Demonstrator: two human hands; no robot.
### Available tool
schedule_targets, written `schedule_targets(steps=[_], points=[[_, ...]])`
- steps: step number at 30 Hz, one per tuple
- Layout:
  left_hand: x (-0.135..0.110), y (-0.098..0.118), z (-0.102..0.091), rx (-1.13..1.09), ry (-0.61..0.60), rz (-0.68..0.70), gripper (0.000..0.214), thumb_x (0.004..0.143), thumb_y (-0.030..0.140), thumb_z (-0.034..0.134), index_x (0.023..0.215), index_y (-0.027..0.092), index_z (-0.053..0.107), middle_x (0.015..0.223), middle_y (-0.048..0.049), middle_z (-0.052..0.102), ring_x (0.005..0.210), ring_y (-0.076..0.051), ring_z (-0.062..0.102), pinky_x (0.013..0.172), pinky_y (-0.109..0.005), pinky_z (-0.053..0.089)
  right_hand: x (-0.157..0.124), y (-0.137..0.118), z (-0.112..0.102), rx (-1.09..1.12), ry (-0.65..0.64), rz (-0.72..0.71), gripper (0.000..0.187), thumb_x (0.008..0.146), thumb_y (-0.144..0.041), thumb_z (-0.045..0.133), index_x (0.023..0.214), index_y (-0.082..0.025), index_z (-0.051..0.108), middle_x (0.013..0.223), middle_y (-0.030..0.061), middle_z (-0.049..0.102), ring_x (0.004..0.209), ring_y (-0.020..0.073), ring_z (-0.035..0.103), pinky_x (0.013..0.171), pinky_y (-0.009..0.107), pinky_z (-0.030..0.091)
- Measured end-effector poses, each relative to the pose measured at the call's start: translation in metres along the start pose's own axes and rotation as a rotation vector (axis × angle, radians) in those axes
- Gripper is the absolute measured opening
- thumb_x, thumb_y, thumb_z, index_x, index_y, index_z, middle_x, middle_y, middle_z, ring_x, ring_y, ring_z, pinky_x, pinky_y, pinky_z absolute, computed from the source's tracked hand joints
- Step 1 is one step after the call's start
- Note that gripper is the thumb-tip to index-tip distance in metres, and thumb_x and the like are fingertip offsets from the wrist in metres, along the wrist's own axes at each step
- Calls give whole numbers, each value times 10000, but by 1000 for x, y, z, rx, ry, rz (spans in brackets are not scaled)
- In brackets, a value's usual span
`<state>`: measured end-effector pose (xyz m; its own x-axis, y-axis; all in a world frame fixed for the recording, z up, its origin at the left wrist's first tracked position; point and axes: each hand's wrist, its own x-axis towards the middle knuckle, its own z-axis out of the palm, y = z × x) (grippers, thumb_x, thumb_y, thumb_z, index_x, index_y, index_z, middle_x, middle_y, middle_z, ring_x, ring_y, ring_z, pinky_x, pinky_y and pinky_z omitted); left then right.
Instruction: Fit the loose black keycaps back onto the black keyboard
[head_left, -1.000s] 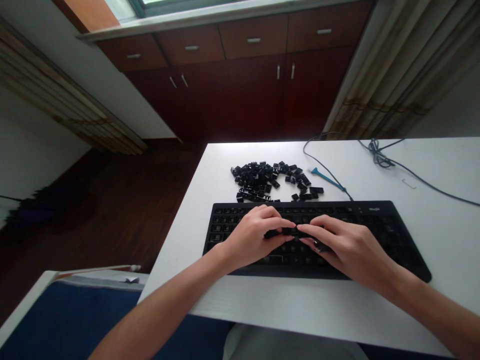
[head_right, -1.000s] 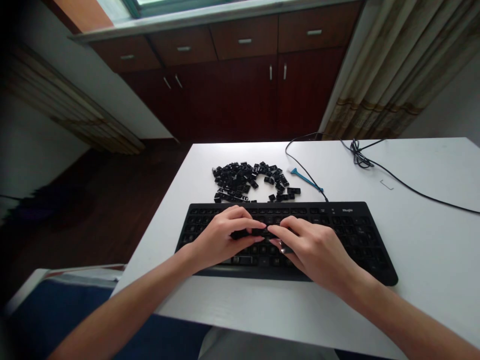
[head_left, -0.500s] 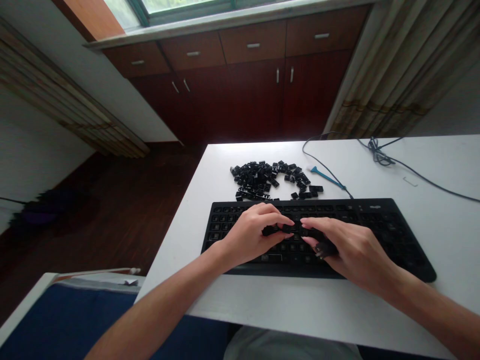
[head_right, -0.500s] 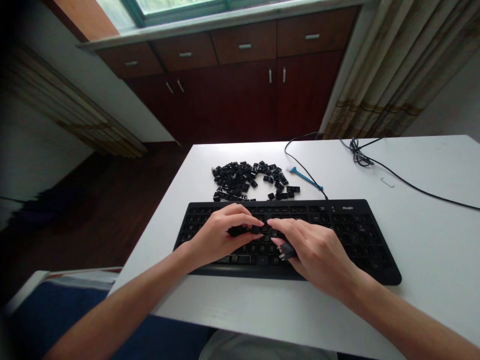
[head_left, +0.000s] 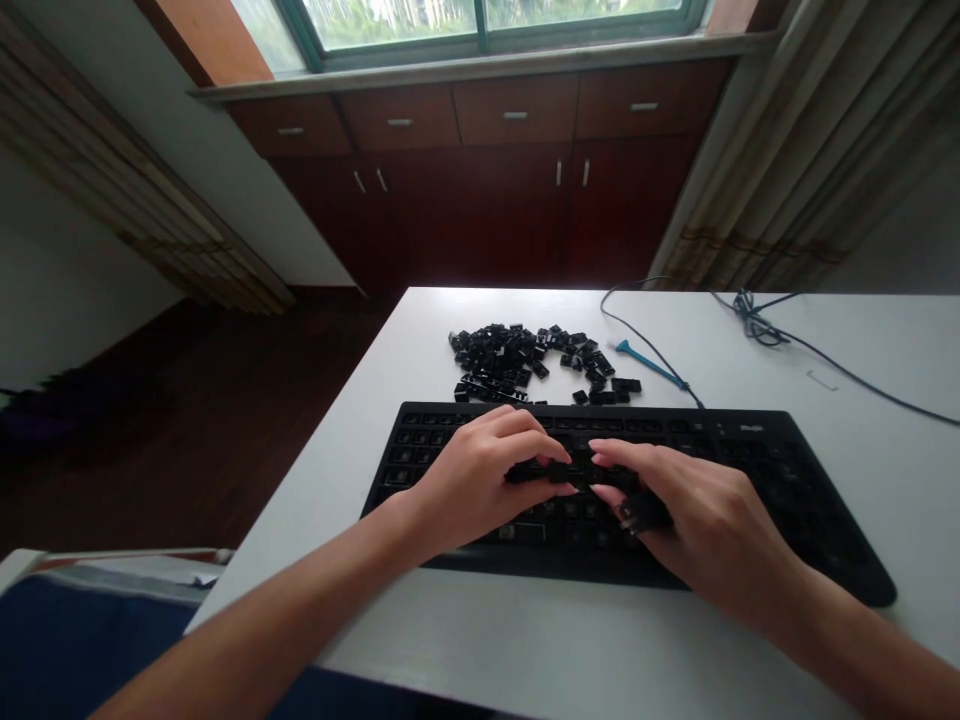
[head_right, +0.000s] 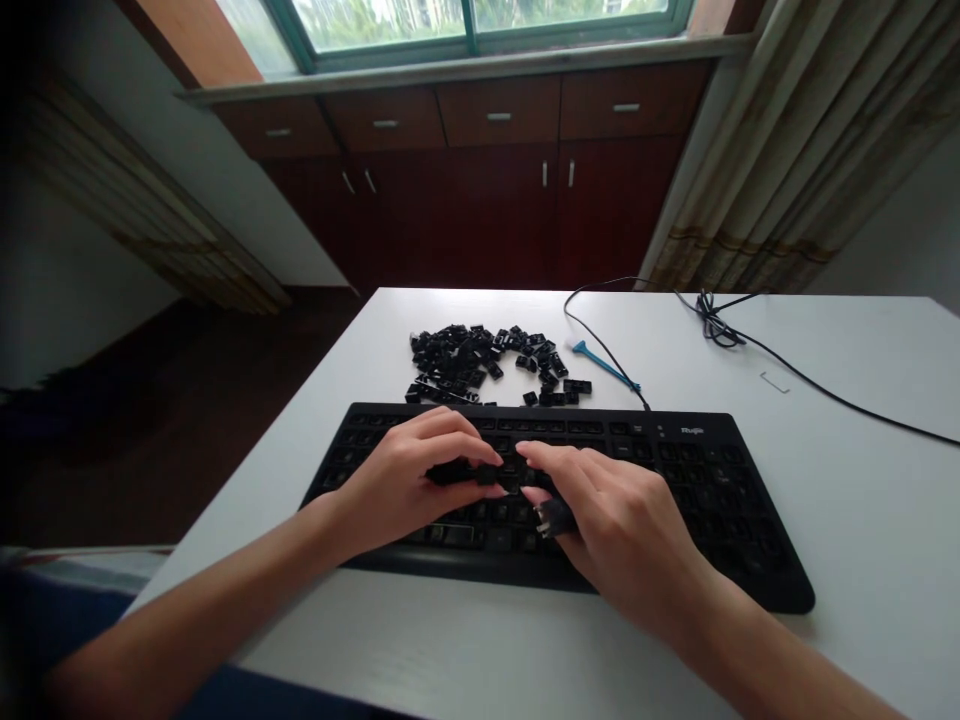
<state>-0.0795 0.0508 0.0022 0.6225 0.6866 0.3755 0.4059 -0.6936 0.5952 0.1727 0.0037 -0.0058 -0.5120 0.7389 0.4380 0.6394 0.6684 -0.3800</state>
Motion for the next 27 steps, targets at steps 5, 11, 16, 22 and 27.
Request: schedule_targets(steps=[5,11,16,22,27], points=[[0,2,-2,38,-3,5,202,871,319,750,1034,204,717,929,-30,689,843,-146,606,779,-276,502,1,-1,-2,-31,-26,24,486,929,-127,591,1402,-200,507,1207,71,701,933,207,711,776,325,579],[0,7,-1,67,-45,8,235,927,231,672,1160,215,699,976,-51,696,880,-158,617,804,-291,521,4,6,-10,46,30,53,431,938,-131,565,1362,-209,549,1237,89,691,1033,215,700,860,325,593],[-1,11,-1,65,-38,12,302,940,220,646,1240,225,676,1003,-65,683,890,-163,616,806,-300,533,7,13,-17,7,47,101,315,947,-198,595,1260,-228,622,1165,70,719,950,210,723,858,345,605],[-1,14,0,78,4,41,292,939,222,644,1229,223,677,990,-55,677,878,-161,609,792,-306,530,6,14,-21,23,47,117,316,963,-212,590,1278,-235,600,1206,59,708,1038,209,702,905,351,577],[0,16,3,94,4,55,379,954,170,585,1328,220,619,1031,-76,685,927,-191,595,803,-338,537,6,9,-15,78,-60,45,233,942,-160,598,1158,-232,650,1132,44,722,978,188,698,854,333,577]])
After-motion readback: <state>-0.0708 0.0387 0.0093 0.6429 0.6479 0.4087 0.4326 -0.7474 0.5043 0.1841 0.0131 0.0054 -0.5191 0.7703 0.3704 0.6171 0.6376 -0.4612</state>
